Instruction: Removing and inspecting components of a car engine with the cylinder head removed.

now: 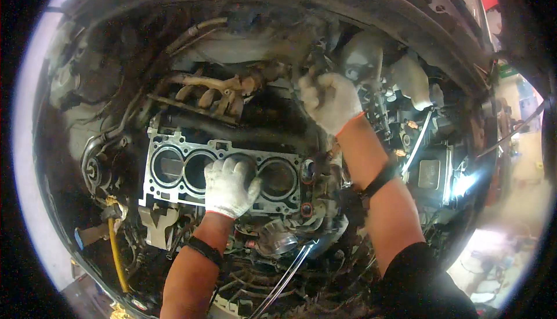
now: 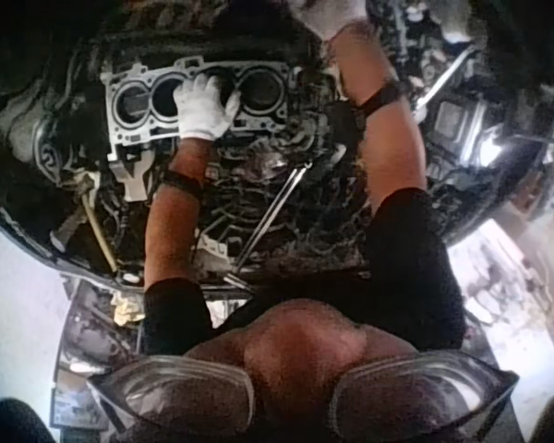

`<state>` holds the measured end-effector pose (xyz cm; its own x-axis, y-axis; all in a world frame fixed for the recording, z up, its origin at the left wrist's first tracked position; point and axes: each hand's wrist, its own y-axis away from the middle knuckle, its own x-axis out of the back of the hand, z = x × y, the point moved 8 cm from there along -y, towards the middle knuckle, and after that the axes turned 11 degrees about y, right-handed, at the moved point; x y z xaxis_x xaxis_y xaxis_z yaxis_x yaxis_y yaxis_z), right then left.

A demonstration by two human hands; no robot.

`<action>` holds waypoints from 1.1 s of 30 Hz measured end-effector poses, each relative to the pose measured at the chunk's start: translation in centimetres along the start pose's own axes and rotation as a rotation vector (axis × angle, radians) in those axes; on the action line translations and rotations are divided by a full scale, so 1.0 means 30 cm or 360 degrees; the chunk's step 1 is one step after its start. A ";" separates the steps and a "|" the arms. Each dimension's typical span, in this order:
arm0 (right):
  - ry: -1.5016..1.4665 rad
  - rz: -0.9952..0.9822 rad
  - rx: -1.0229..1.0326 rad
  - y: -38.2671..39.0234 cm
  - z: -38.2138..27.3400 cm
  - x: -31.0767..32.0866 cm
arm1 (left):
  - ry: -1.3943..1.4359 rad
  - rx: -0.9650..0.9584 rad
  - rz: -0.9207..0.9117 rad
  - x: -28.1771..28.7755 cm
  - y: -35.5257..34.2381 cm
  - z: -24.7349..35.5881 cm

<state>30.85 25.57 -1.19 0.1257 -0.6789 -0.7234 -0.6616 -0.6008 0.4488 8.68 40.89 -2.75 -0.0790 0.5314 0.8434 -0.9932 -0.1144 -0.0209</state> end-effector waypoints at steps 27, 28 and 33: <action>-0.0463 -0.0531 -0.0025 -0.220 -0.085 -0.238 | -0.0156 -0.0040 -0.0092 -0.021 0.001 0.008; -0.0431 -0.0517 -0.0046 -0.228 -0.082 -0.220 | -0.0135 -0.0075 -0.0050 -0.027 0.000 0.014; -0.0350 -0.0413 0.0039 -0.208 -0.079 -0.307 | -0.0212 -0.0106 -0.0020 -0.017 0.009 0.006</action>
<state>35.55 34.56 3.91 0.1313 -0.3958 -0.9089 -0.6463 -0.7294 0.2243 8.48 40.43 -3.10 -0.0586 0.4159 0.9075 -0.9979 -0.0499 -0.0416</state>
